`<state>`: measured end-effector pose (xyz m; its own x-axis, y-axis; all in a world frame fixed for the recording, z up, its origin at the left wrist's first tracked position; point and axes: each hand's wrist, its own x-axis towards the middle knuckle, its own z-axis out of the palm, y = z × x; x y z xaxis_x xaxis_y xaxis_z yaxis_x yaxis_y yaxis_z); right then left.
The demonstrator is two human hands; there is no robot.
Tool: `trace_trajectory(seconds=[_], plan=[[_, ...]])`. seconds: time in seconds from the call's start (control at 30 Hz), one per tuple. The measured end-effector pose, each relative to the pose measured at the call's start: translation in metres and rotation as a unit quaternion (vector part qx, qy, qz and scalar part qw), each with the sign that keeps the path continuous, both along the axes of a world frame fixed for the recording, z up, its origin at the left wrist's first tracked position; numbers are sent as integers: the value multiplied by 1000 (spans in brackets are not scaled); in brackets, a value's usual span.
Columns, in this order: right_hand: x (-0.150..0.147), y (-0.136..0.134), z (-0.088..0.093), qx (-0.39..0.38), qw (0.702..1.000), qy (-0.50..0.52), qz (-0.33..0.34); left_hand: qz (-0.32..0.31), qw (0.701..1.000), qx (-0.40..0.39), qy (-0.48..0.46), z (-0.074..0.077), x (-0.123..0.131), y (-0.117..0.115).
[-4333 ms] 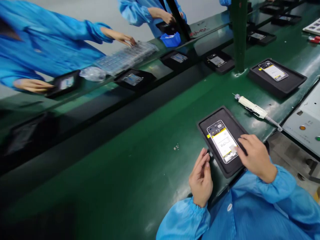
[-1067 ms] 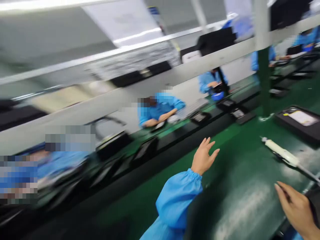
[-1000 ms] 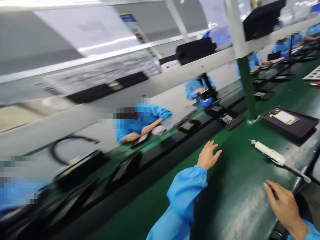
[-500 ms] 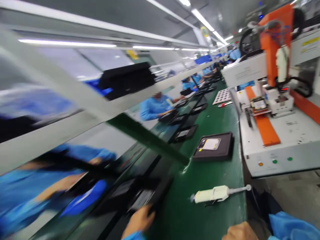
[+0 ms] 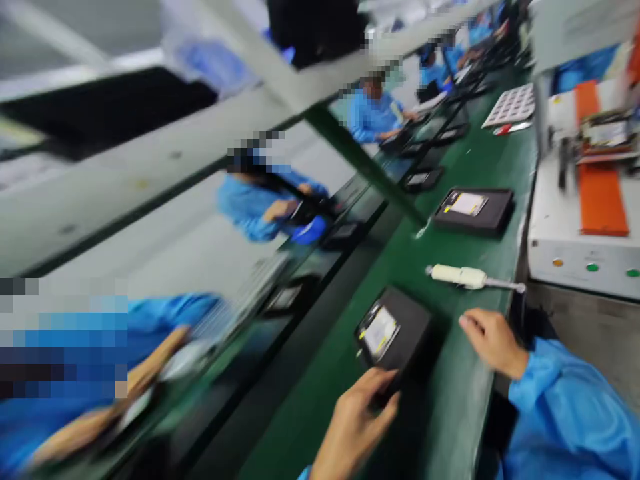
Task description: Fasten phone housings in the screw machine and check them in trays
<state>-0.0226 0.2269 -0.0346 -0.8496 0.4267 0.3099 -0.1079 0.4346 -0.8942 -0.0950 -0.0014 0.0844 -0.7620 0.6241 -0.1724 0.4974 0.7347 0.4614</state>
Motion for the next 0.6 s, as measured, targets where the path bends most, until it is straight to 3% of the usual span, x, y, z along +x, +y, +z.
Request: trace_trajectory(seconds=[0.07,0.13,0.2,0.27,0.33,0.4,0.47,0.53,0.6], plan=[[-2,7,5,-12,999,-33,24,6,1000,8,-30,-18,51,9],[1,9,8,43,994,-65,71,12,998,24,-63,-38,92,12],[10,8,10,137,977,-96,129,40,990,70,-118,-52,120,11],[22,8,10,225,953,-116,165,139,957,160,-198,-55,130,7],[32,8,8,277,937,-122,172,296,871,283,-271,-49,122,2],[41,9,6,295,933,-122,168,427,746,398,-321,-38,106,-2],[49,8,7,300,932,-121,162,479,651,458,-371,-29,91,-5],[57,4,11,305,931,-125,159,504,607,457,-410,-26,82,-7],[61,-4,14,315,925,-140,160,547,595,424,-408,-33,74,-10]])
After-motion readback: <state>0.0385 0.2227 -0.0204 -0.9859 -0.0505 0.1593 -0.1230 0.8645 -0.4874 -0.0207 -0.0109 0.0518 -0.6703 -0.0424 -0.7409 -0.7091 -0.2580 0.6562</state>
